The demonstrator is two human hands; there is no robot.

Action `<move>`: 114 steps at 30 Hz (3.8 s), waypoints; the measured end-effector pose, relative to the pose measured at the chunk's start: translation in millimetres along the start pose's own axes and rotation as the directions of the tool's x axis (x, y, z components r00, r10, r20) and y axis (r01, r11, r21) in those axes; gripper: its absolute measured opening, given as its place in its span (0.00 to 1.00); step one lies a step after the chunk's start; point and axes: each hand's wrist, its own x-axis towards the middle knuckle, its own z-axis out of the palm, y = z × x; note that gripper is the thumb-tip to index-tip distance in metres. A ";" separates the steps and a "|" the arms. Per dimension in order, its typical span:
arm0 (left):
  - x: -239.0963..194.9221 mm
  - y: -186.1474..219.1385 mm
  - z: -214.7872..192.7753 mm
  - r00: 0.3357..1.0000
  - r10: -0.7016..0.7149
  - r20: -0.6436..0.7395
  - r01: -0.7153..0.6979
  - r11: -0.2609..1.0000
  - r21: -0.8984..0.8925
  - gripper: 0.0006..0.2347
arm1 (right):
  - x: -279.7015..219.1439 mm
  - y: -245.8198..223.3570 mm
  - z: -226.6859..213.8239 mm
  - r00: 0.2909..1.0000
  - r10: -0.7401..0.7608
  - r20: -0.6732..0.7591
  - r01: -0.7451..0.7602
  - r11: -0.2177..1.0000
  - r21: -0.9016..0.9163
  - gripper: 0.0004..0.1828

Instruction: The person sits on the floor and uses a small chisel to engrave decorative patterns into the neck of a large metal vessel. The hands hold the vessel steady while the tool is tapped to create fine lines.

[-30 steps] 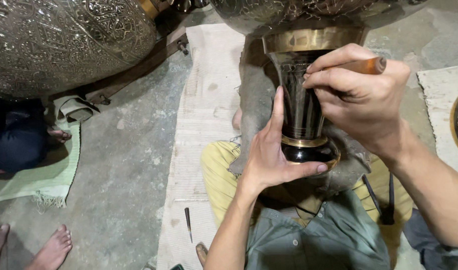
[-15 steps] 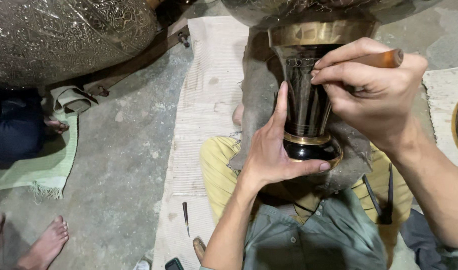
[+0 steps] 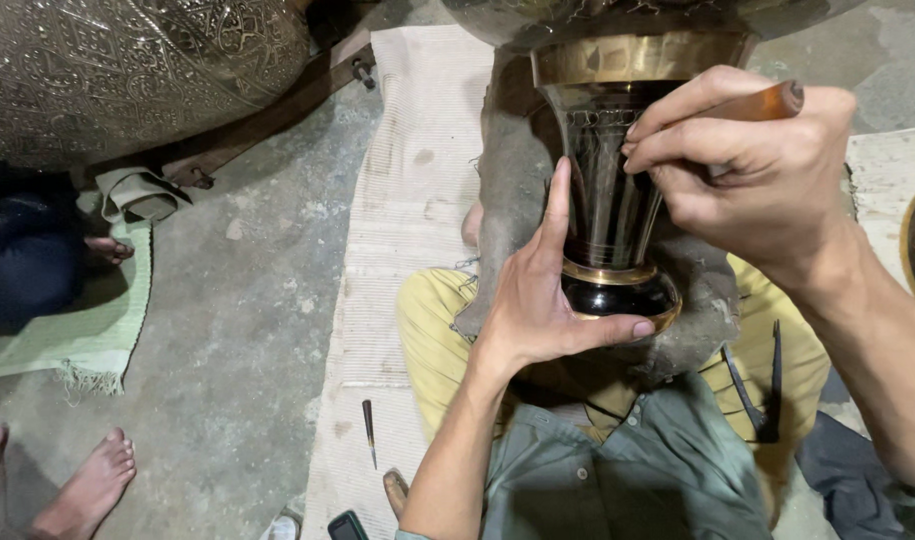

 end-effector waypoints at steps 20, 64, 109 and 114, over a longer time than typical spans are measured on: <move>0.9 4.0 -1.7 1.000 -0.015 -0.004 0.014 0.999 -0.039 0.60 | 0.1 0.1 -2.3 1.000 -0.003 0.018 0.003 1.000 0.023 0.08; 3.0 7.8 -2.5 0.998 -0.055 0.038 0.056 0.998 -0.018 0.60 | -10.8 22.3 -0.8 0.999 0.035 -0.034 -0.022 0.950 0.312 0.10; 7.5 15.2 -4.4 0.995 -0.073 0.069 0.078 0.994 -0.072 0.62 | -80.6 34.4 62.2 0.634 0.721 -0.280 -0.076 0.419 0.905 0.09; 7.3 16.4 -3.3 0.991 -0.108 0.076 0.115 0.990 -0.087 0.62 | -91.8 23.5 87.8 0.459 0.838 -0.295 -0.050 0.356 0.933 0.12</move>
